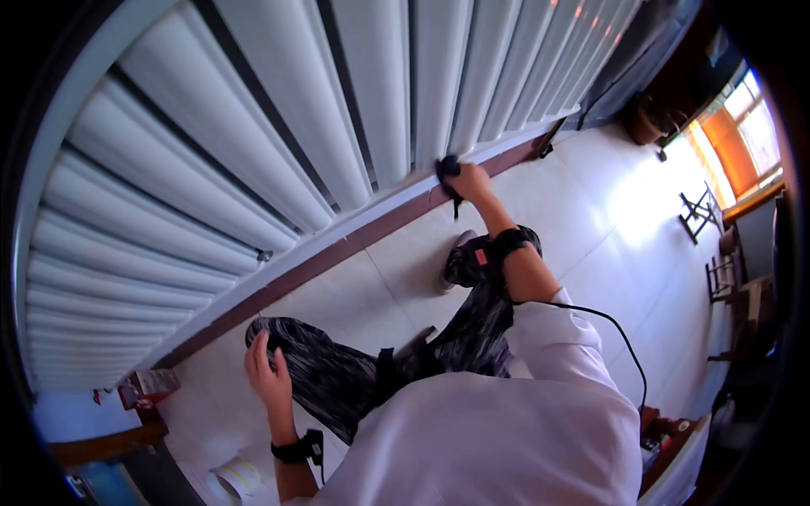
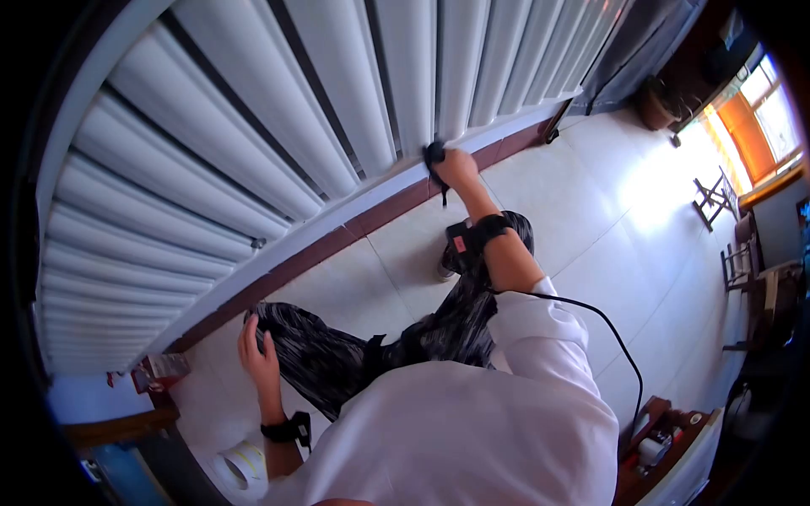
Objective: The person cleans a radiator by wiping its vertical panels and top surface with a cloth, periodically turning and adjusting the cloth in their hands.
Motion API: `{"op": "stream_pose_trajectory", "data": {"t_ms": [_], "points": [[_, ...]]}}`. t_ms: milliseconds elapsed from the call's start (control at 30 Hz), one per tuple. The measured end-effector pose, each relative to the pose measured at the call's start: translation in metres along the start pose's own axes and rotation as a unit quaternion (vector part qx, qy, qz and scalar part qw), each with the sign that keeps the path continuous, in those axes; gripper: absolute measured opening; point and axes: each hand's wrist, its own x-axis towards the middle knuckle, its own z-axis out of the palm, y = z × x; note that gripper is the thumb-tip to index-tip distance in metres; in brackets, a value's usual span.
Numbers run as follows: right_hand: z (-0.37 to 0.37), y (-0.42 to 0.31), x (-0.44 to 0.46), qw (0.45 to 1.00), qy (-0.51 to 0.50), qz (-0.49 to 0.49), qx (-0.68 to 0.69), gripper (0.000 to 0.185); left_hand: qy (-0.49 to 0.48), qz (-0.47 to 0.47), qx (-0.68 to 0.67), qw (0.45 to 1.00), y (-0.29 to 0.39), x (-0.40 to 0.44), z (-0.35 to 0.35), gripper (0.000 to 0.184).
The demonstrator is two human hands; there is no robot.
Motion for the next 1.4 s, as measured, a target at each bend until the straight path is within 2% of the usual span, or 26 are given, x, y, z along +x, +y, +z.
{"op": "stream_pose_trajectory", "data": {"t_ms": [33,67,100,167,233,300,400,433,467,500,633,700,767,833,867,900,933,1000,1033,1067,1100,1167,1233,1300,1333,1400], "points": [[0.000,0.007,-0.007,0.989,-0.141,-0.036,0.005,0.037,-0.007,0.028,-0.024,0.999,0.010,0.009,0.004,0.030],[0.010,0.011,-0.018,0.969,-0.212,-0.047,0.116,0.050,-0.026,0.049,-0.025,0.998,0.021,0.017,0.010,0.030],[-0.025,-0.038,-0.058,0.954,-0.239,-0.008,0.182,0.048,-0.021,0.090,-0.057,0.994,0.030,0.025,0.019,0.031],[0.000,-0.040,-0.076,0.801,-0.279,0.086,0.523,0.045,-0.025,0.145,-0.067,0.987,0.053,0.040,0.027,0.035],[-0.003,-0.071,-0.108,0.677,-0.299,0.080,0.668,0.042,-0.068,0.103,-0.142,0.982,0.073,0.051,0.031,0.034],[0.006,-0.089,-0.132,0.633,-0.308,0.126,0.699,0.046,-0.080,0.050,-0.234,0.968,0.083,0.057,0.042,0.035],[0.022,-0.114,-0.161,0.568,-0.341,0.155,0.733,0.049,-0.149,-0.133,-0.497,0.845,0.088,0.064,0.057,0.033],[0.025,-0.120,-0.167,0.521,-0.362,0.139,0.761,0.049,-0.136,-0.143,-0.488,0.850,0.085,0.063,0.068,0.033],[0.028,-0.124,-0.174,0.472,-0.381,0.124,0.786,0.050,-0.147,-0.231,-0.577,0.769,0.079,0.061,0.080,0.034],[0.032,-0.126,-0.180,0.467,-0.396,0.125,0.781,0.050,-0.153,-0.312,-0.656,0.669,0.078,0.057,0.086,0.036],[0.052,-0.115,-0.190,0.587,-0.377,0.107,0.708,0.047,-0.143,-0.315,-0.607,0.716,0.083,0.045,0.093,0.036],[0.068,-0.102,-0.190,0.632,-0.353,0.090,0.684,0.040,-0.118,-0.279,-0.491,0.817,0.071,0.029,0.114,0.035],[0.073,-0.095,-0.191,0.689,-0.322,0.084,0.644,0.038,-0.164,-0.279,-0.437,0.839,0.072,0.029,0.101,0.034],[0.086,-0.085,-0.190,0.820,-0.196,0.060,0.534,0.028,-0.098,-0.232,-0.418,0.873,0.070,0.022,0.107,0.040],[0.084,-0.078,-0.186,0.932,-0.132,0.005,0.337,0.023,-0.081,-0.195,-0.346,0.914,0.069,0.020,0.107,0.045],[0.079,-0.085,-0.188,0.959,-0.034,-0.135,0.246,0.024,-0.068,-0.161,-0.272,0.946,0.068,0.017,0.107,0.051],[0.070,-0.098,-0.193,0.957,-0.033,-0.126,0.258,0.024,-0.125,-0.184,-0.337,0.915,0.069,0.020,0.104,0.058],[0.068,-0.111,-0.198,0.950,-0.071,-0.082,0.293,0.023,-0.128,-0.192,-0.400,0.887,0.087,0.026,0.092,0.060],[0.073,-0.116,-0.202,0.909,-0.134,-0.084,0.386,0.020,-0.138,-0.202,-0.460,0.853,0.095,0.028,0.086,0.062],[0.075,-0.120,-0.209,0.861,-0.200,-0.023,0.466,0.022,-0.144,-0.199,-0.590,0.769,0.092,0.026,0.100,0.065],[0.067,-0.131,-0.217,0.800,-0.262,0.037,0.538,0.029,-0.161,-0.217,-0.568,0.778,0.093,0.031,0.094,0.065],[0.059,-0.135,-0.219,0.796,-0.281,0.004,0.537,0.035,-0.222,-0.315,-0.676,0.628,0.093,0.032,0.077,0.059],[0.054,-0.138,-0.217,0.787,-0.303,-0.036,0.536,0.042,-0.217,-0.338,-0.690,0.602,0.087,0.033,0.066,0.055],[0.051,-0.128,-0.215,0.819,-0.228,-0.102,0.516,0.047,-0.183,-0.369,-0.732,0.542,0.075,0.039,0.044,0.045],[0.050,-0.115,-0.209,0.856,-0.168,-0.125,0.472,0.046,-0.115,-0.339,-0.761,0.541,0.067,0.048,0.026,0.043],[0.038,-0.088,-0.198,0.880,-0.111,-0.104,0.450,0.047,-0.040,-0.278,-0.666,0.691,0.038,0.079,-0.037,0.045]]}}
